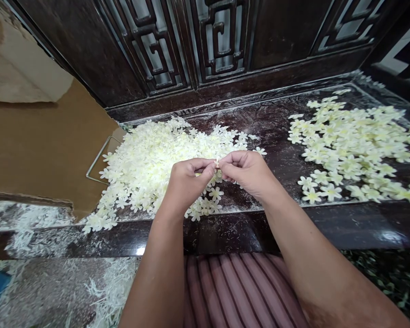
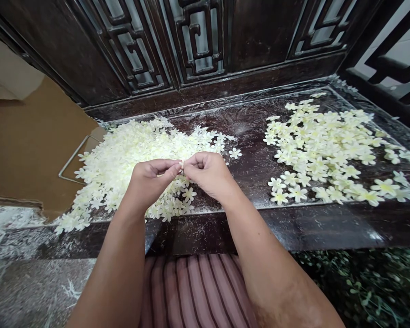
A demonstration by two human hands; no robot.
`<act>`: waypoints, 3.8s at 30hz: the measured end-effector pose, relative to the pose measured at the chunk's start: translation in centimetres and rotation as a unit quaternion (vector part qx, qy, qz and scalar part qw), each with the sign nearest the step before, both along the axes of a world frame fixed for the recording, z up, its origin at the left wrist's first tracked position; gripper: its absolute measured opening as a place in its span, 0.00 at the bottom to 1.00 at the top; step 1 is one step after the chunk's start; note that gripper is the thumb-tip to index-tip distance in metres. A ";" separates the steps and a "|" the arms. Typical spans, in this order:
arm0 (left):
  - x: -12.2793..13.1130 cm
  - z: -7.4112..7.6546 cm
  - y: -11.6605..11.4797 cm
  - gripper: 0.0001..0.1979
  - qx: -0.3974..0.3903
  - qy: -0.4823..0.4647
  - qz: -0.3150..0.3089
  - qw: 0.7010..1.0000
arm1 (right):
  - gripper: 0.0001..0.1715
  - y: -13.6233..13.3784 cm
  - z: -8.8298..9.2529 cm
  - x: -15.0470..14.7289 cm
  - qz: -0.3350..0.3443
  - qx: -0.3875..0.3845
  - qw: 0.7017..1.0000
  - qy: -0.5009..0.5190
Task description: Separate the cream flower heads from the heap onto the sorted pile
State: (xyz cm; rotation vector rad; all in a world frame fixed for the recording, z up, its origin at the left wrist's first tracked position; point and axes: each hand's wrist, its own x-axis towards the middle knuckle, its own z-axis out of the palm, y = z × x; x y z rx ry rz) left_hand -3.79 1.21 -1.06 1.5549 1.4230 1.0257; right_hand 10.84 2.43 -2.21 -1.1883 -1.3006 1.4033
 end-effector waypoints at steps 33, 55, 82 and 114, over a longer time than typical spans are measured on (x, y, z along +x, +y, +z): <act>-0.3 0.0 -0.1 0.07 0.049 0.048 -0.043 0.997 | 0.03 0.0 0.3 -0.1 0.000 -0.055 0.998 0.022; -0.2 -0.6 0.0 0.09 0.120 0.179 -0.057 0.975 | 0.09 0.1 0.9 -0.1 -0.014 -0.148 0.988 0.032; -0.1 -0.3 -0.1 0.06 0.083 0.029 -0.051 0.995 | 0.05 0.2 0.6 0.0 -0.010 -0.106 0.990 0.097; 0.5 -0.6 -0.2 0.12 0.185 0.174 -0.025 0.967 | 0.08 0.2 0.5 -0.4 -0.032 -0.118 0.986 0.111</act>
